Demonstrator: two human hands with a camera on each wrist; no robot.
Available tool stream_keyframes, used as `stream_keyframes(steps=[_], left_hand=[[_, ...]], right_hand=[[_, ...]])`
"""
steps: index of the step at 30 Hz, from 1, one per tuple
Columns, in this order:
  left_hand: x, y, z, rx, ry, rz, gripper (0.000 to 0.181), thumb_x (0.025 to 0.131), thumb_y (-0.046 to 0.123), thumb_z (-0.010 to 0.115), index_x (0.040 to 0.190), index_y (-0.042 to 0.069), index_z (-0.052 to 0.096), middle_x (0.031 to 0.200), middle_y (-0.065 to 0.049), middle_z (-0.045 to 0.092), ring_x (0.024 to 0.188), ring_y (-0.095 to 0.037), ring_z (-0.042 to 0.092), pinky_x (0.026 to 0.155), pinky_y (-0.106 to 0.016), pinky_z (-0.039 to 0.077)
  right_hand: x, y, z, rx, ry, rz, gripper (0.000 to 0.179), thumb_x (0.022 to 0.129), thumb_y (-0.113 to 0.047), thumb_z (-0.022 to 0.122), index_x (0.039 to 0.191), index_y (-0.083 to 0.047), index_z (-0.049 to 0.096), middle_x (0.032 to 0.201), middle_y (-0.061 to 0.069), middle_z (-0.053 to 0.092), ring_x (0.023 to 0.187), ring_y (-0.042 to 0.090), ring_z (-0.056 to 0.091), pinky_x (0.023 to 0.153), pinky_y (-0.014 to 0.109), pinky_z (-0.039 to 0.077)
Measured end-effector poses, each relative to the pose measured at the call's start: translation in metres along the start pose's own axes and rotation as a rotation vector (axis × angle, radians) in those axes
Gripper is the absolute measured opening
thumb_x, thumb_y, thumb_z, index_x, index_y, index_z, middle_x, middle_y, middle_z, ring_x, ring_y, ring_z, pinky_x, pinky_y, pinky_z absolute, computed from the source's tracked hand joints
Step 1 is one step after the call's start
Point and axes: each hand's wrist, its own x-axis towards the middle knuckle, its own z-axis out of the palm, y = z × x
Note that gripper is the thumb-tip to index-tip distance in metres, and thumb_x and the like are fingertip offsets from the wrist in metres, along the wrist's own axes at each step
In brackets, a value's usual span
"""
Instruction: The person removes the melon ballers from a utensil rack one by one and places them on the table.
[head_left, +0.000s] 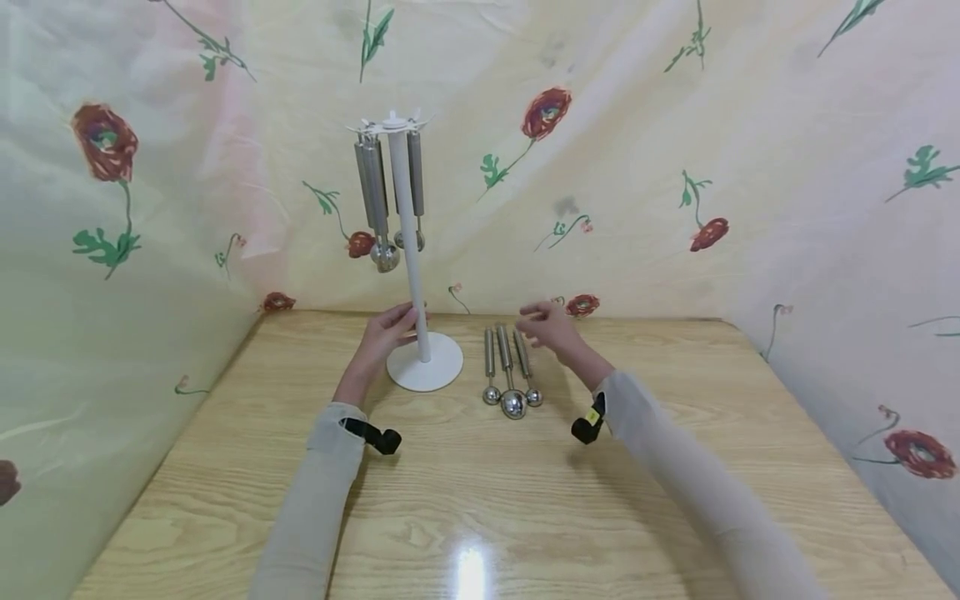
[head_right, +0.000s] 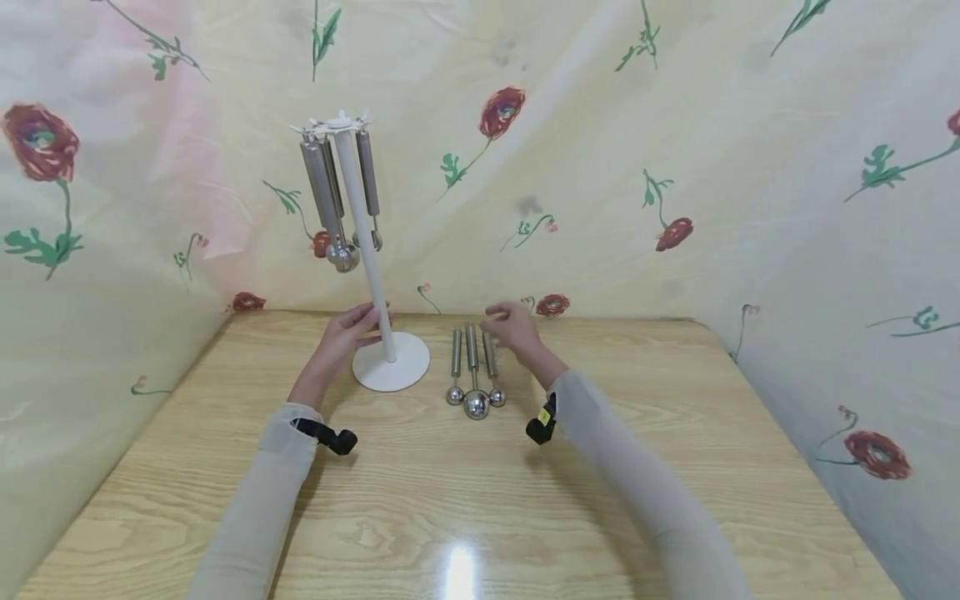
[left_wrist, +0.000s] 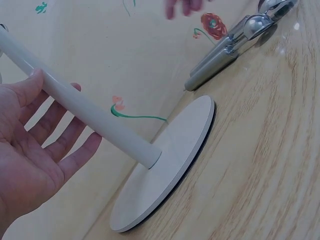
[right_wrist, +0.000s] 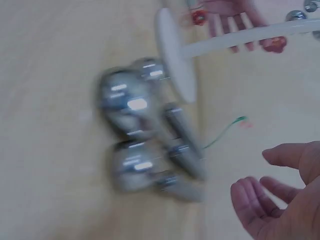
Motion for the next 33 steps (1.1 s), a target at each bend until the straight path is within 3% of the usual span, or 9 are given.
stream_keyframes(steps=[5, 11, 15, 24, 29, 33], left_hand=[[-0.001, 0.001, 0.001, 0.011, -0.002, -0.013, 0.048, 0.106, 0.034, 0.056, 0.146, 0.007, 0.054, 0.139, -0.017, 0.063, 0.127, -0.027, 0.059, 0.113, -0.047, 0.051], [-0.004, 0.003, 0.004, -0.008, -0.004, -0.033, 0.048, 0.106, 0.032, 0.056, 0.147, 0.006, 0.053, 0.144, -0.022, 0.058, 0.126, -0.025, 0.059, 0.114, -0.046, 0.05], [-0.003, 0.003, 0.004, -0.007, -0.002, -0.025, 0.048, 0.106, 0.032, 0.056, 0.146, 0.006, 0.054, 0.14, -0.02, 0.062, 0.125, -0.024, 0.059, 0.114, -0.046, 0.05], [-0.001, 0.001, 0.0, -0.008, 0.007, -0.014, 0.048, 0.105, 0.032, 0.057, 0.145, 0.005, 0.055, 0.132, -0.011, 0.069, 0.122, -0.02, 0.061, 0.113, -0.047, 0.05], [-0.002, 0.002, 0.0, -0.008, 0.002, -0.012, 0.049, 0.105, 0.032, 0.057, 0.145, 0.005, 0.054, 0.129, -0.009, 0.07, 0.122, -0.02, 0.062, 0.113, -0.046, 0.051], [-0.002, 0.003, 0.002, 0.0, 0.002, -0.006, 0.048, 0.105, 0.033, 0.057, 0.145, 0.005, 0.055, 0.133, -0.013, 0.068, 0.125, -0.023, 0.061, 0.112, -0.046, 0.052]], right_hand=[[0.009, -0.048, -0.003, 0.063, -0.023, -0.164, 0.041, 0.101, -0.014, 0.064, 0.137, 0.004, 0.057, 0.123, 0.027, 0.066, 0.086, 0.01, 0.065, 0.077, 0.027, 0.065], [0.018, -0.102, -0.004, 0.113, -0.058, -0.274, 0.042, 0.102, -0.018, 0.064, 0.138, 0.003, 0.058, 0.125, 0.022, 0.068, 0.097, 0.017, 0.067, 0.077, 0.024, 0.063], [0.023, -0.13, -0.001, 0.136, -0.071, -0.309, 0.04, 0.101, -0.019, 0.065, 0.136, 0.0, 0.06, 0.124, 0.018, 0.069, 0.101, 0.02, 0.068, 0.079, 0.026, 0.063], [0.034, -0.168, 0.011, 0.198, -0.161, -0.344, 0.043, 0.102, -0.022, 0.065, 0.141, -0.005, 0.058, 0.137, 0.016, 0.065, 0.122, 0.03, 0.065, 0.102, 0.042, 0.059], [0.037, -0.18, 0.02, 0.275, -0.18, -0.356, 0.045, 0.102, -0.02, 0.064, 0.143, -0.005, 0.056, 0.139, 0.014, 0.064, 0.124, 0.028, 0.064, 0.106, 0.044, 0.056], [0.039, -0.186, 0.025, 0.304, -0.2, -0.37, 0.045, 0.102, -0.018, 0.064, 0.145, -0.007, 0.055, 0.143, 0.013, 0.062, 0.128, 0.028, 0.061, 0.109, 0.045, 0.054]])
